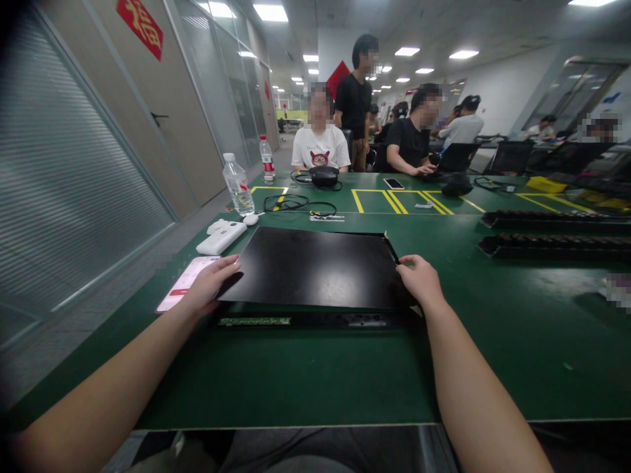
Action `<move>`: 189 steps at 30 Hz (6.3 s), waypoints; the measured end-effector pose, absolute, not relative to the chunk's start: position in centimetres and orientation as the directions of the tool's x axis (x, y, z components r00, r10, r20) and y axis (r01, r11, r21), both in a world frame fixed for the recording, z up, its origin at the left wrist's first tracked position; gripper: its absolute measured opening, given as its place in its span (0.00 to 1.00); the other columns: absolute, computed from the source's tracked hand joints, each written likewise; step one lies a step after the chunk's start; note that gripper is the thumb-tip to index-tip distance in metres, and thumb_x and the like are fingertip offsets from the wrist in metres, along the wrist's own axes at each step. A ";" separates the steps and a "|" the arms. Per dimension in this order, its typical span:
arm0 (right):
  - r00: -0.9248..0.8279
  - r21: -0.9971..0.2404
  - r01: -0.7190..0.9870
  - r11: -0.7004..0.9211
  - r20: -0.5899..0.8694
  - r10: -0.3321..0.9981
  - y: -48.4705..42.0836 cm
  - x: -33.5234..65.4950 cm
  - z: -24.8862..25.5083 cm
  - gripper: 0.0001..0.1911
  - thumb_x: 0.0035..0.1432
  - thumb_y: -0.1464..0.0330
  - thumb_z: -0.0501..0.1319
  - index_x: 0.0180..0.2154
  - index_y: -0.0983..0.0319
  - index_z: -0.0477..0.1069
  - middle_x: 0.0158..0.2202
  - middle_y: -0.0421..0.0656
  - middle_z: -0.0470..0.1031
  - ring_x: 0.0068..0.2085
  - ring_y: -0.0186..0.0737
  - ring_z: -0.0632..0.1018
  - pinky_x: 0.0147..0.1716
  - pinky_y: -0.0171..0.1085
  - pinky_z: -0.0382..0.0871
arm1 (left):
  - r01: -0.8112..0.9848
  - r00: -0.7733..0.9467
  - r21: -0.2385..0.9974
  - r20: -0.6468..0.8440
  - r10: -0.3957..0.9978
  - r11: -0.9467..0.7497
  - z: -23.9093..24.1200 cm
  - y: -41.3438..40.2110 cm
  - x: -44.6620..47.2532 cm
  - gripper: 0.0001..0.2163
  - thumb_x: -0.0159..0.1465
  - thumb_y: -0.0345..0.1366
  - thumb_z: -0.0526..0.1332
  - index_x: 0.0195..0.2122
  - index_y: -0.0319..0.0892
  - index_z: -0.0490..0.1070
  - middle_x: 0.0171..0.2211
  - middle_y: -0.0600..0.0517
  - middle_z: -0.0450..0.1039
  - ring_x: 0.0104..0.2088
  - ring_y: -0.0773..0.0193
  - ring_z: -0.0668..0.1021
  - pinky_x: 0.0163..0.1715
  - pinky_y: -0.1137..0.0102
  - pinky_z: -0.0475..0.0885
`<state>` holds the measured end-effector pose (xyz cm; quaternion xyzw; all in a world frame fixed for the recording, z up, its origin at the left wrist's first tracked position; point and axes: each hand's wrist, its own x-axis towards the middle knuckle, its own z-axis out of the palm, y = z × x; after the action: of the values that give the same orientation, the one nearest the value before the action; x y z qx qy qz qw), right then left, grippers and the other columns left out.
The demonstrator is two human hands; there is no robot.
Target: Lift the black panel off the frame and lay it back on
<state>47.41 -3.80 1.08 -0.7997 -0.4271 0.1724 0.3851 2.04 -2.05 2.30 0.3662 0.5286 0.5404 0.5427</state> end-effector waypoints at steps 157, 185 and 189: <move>0.492 -0.704 0.644 -0.301 0.079 0.867 -2.7 49.8 -1.0 0.11 0.49 0.63 0.65 0.34 0.57 0.85 0.34 0.45 0.84 0.36 0.48 0.81 0.43 0.45 0.73 | 0.702 -0.060 0.713 0.051 0.997 0.006 -1.2 0.3 -0.3 0.21 0.62 0.41 0.65 0.55 0.41 0.84 0.70 0.42 0.72 0.70 0.42 0.72 0.71 0.55 0.66; 0.531 -0.791 0.538 -0.293 0.047 0.846 -3.0 49.5 -0.7 0.11 0.43 0.63 0.66 0.31 0.56 0.84 0.31 0.44 0.84 0.29 0.44 0.77 0.36 0.44 0.71 | 0.712 -0.018 0.702 0.053 0.998 -0.024 -1.6 0.5 -0.9 0.24 0.60 0.45 0.64 0.56 0.42 0.83 0.70 0.40 0.72 0.69 0.41 0.72 0.69 0.53 0.66; 0.534 -0.799 0.525 -0.294 0.040 0.844 -2.9 49.5 -0.8 0.10 0.43 0.63 0.67 0.31 0.57 0.83 0.31 0.44 0.84 0.28 0.43 0.76 0.34 0.44 0.71 | 0.716 -0.028 0.698 0.060 0.998 -0.022 -1.5 0.4 -0.8 0.23 0.59 0.45 0.65 0.53 0.43 0.84 0.68 0.41 0.73 0.67 0.42 0.74 0.68 0.54 0.68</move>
<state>49.50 -2.93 -0.77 -0.7792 -0.4393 0.1996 0.4000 -0.84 0.44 -1.49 0.6534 0.6556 0.2900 0.2432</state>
